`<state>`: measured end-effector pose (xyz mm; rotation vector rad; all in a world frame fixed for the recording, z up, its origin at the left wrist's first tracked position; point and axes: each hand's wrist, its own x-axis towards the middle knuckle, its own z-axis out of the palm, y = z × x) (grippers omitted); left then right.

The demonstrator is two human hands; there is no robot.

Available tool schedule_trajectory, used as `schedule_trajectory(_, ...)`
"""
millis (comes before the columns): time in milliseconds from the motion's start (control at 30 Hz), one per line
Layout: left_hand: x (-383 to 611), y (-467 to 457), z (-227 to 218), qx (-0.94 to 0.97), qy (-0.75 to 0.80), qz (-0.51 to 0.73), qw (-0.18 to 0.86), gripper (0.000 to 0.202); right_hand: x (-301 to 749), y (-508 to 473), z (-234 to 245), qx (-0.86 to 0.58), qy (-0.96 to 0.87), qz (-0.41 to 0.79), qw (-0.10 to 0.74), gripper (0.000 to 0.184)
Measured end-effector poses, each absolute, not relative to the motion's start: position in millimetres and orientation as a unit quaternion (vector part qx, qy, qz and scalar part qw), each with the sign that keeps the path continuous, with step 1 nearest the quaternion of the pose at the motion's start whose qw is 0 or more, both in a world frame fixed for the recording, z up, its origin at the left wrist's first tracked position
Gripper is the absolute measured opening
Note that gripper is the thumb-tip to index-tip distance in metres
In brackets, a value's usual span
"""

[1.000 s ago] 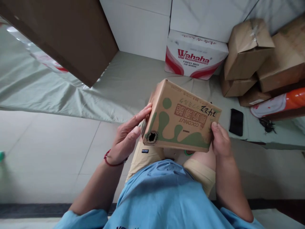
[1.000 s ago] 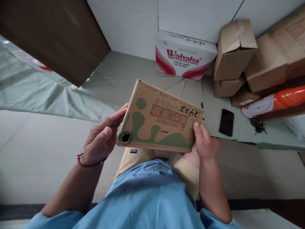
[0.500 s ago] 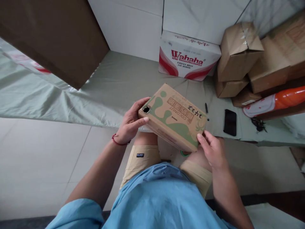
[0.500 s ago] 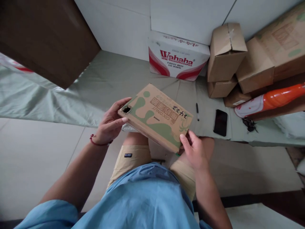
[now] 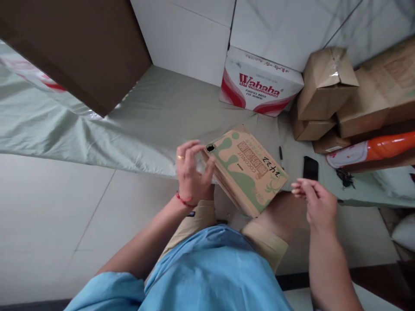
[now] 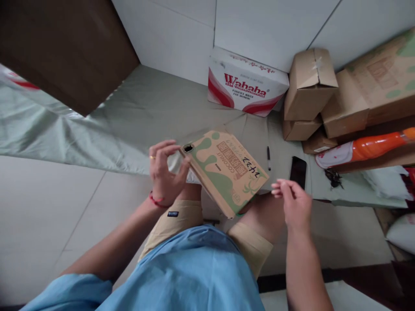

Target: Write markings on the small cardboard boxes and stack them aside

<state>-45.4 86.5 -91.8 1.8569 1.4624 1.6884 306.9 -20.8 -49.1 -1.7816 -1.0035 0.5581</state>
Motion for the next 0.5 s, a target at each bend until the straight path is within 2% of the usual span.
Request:
schedule_trajectory(33, -42, 75, -89, 0.661, 0.475, 0.574, 0.087, 0.025, 321, 0, -55, -0.759, -0.419, 0.206, 0.454, 0.043)
schedule_trajectory(100, -36, 55, -85, 0.718, 0.427, 0.547, 0.053, 0.017, 345, 44, -66, -0.832, -0.447, 0.179, 0.277, 0.046)
schedule_trajectory(200, -34, 39, -82, 0.746, 0.422, 0.513, 0.051, 0.021, 359, 102, -82, -0.86, -0.461, 0.147, 0.163, 0.037)
schedule_trajectory(333, -36, 39, -84, 0.769, 0.413, 0.482, 0.073, 0.037, 350, 145, -95, -0.871, -0.468, 0.121, 0.093, 0.037)
schedule_trajectory(433, -37, 42, -85, 0.789, 0.397, 0.463, 0.072, 0.043, 343, 157, -96, -0.872, -0.469, 0.122, 0.07, 0.018)
schedule_trajectory(500, -35, 43, -85, 0.789, 0.396, 0.466, 0.064, 0.043, 343, 161, -90, -0.871, -0.468, 0.123, 0.084, 0.009)
